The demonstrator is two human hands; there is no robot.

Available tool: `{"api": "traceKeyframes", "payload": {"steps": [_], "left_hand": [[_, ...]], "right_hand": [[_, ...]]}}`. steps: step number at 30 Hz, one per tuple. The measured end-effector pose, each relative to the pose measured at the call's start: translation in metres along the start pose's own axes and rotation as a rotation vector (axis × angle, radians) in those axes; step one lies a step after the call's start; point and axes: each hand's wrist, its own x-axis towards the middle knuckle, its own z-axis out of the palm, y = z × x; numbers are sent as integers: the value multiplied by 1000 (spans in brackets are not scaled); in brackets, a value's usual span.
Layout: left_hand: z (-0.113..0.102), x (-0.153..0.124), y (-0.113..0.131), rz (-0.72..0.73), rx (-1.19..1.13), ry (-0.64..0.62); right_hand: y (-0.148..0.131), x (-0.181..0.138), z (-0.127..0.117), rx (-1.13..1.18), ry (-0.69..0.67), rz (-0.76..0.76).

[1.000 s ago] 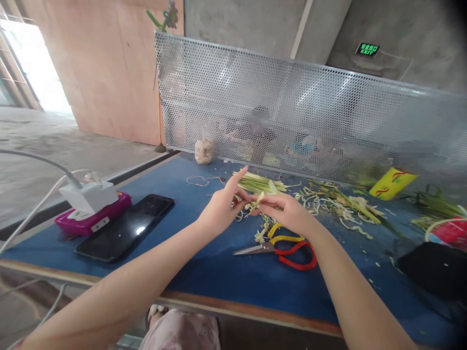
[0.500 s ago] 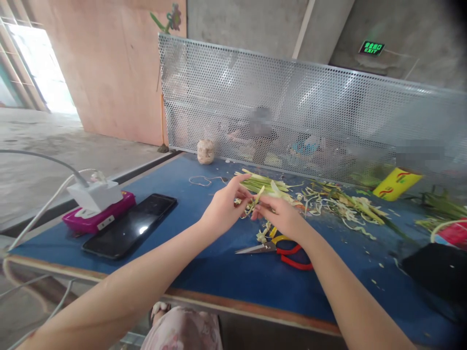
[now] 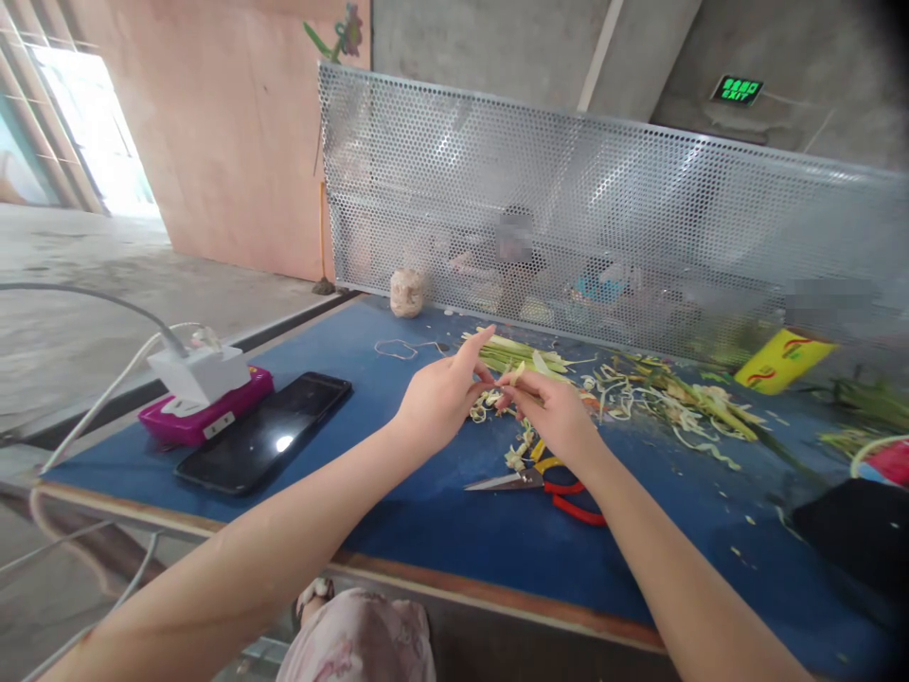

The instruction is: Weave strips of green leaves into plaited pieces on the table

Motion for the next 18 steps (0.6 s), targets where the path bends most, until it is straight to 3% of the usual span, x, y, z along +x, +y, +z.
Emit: {"api": "traceKeyframes", "payload": {"steps": [6,11,14,18], "left_hand": [[-7,1,-1,-17,59,21],[5,2,-6,-45,-337,117],[11,3,-6,-113,-555,41],[11,3,-3,-188,-665,-74]], "right_hand": [[-1,1,3,104,11,60],[-8,3,-2,307,52,86],[-11,3,-5,303,84,95],[-12,1,-6,253,75,55]]}}
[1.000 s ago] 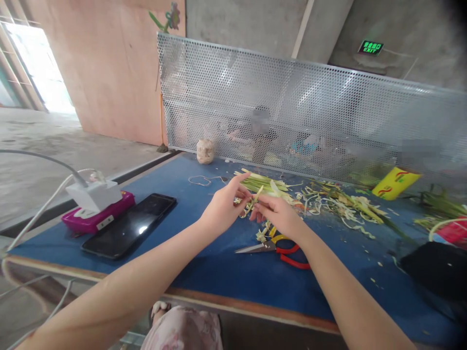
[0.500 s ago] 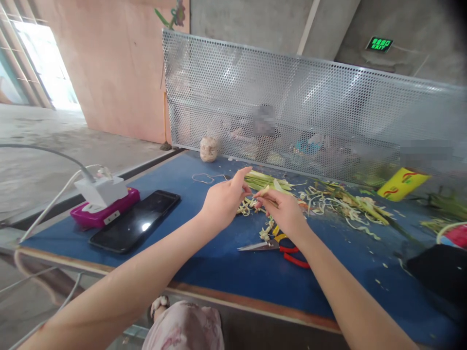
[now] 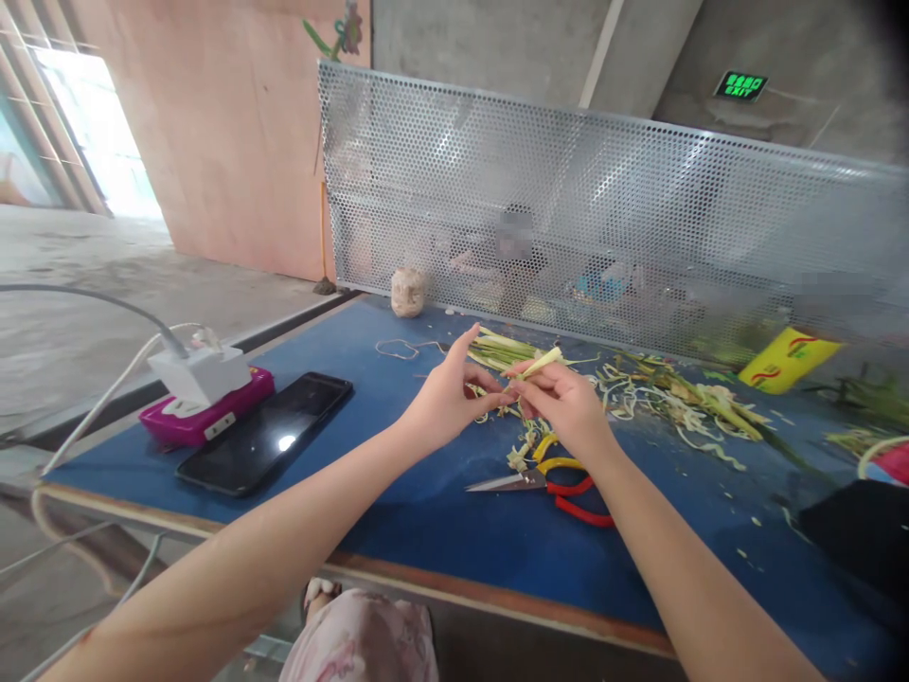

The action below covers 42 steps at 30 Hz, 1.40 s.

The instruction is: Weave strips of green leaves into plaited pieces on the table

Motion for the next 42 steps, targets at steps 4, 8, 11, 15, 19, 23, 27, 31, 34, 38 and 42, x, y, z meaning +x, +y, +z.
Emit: {"api": "traceKeyframes", "payload": {"steps": [4,8,11,15,19,23,27,31,34,38,42], "left_hand": [[-2,0,-2,-21,-65,-52],[-1,-2,-8,-78,-111,-155],[0,-4,-10,-129,-187,-233],[0,-4,-6,-130,-242,-258],[-1,-5,-3,-32,-30,-119],[3,-7,-2,26,72,-25],[6,-8,-1,144,98,74],[5,-7,2,125,-14,93],[5,-6,4,33,-216,58],[7,-7,7,22,-404,10],[8,-8,12,1,-520,-8]], "right_hand": [[1,0,0,-36,-17,-5],[5,0,3,-45,-55,-5],[6,1,7,-80,-25,9],[6,2,5,-36,-12,26],[4,2,-1,-15,-55,24],[-1,0,0,-148,-11,-56],[-3,-2,3,-184,25,-93],[-3,-2,4,-116,45,-125],[-2,-2,3,-69,62,-164],[-2,-2,5,55,100,-162],[-1,-2,8,229,79,-128]]}}
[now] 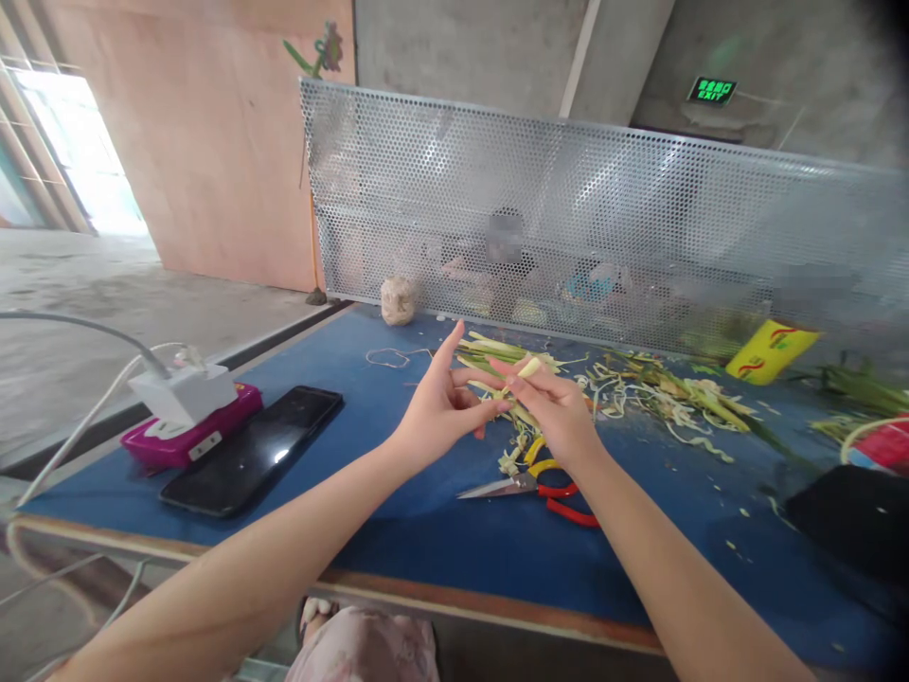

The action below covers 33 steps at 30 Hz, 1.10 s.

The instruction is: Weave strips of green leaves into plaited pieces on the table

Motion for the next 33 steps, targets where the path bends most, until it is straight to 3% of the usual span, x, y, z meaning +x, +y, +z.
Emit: {"api": "traceKeyframes", "payload": {"steps": [6,13,19,23,33], "left_hand": [[0,1,3,-32,10,8],[-3,1,2,-51,146,-69],[-9,3,2,-36,138,22],[-11,5,7,-20,183,66],[-12,8,11,-4,176,-36]], "right_hand": [[0,1,-1,-56,-32,-48],[-9,1,-3,-238,56,-61],[-8,2,-7,-301,-138,107],[-7,0,-4,-241,-286,139],[-19,0,-14,-85,-399,177]]}}
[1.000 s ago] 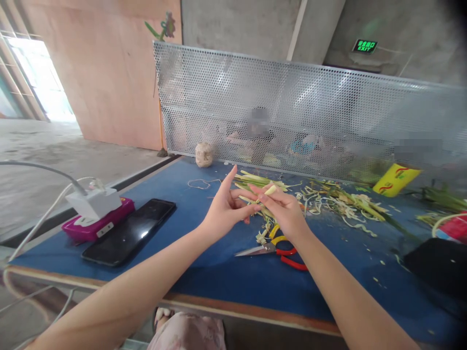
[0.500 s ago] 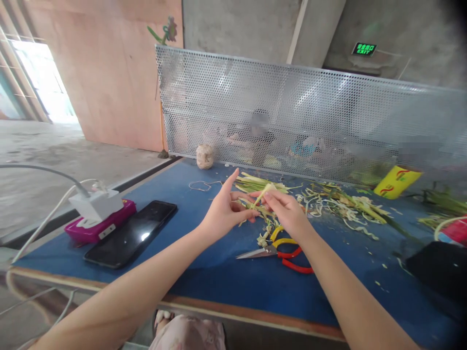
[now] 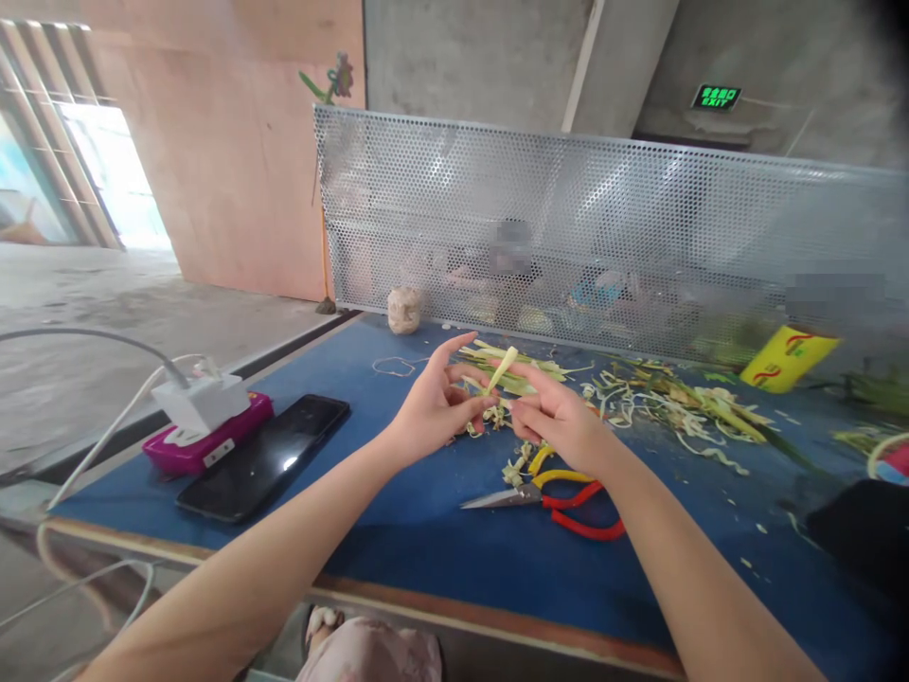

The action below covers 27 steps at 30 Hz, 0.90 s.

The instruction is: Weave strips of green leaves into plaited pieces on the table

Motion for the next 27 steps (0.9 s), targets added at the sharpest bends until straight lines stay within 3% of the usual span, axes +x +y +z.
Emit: {"api": "traceKeyframes", "payload": {"steps": [6,11,20,27], "left_hand": [[-2,0,-2,-48,52,-15],[-2,-3,-6,-12,161,-62],[1,-1,-3,-9,-35,-39],[1,-1,-3,-36,-53,-117]], "right_hand": [[4,0,-3,-108,-11,13],[3,5,-6,-346,272,-146],[-5,4,5,-169,382,-164],[-10,0,13,-150,462,-173]]}}
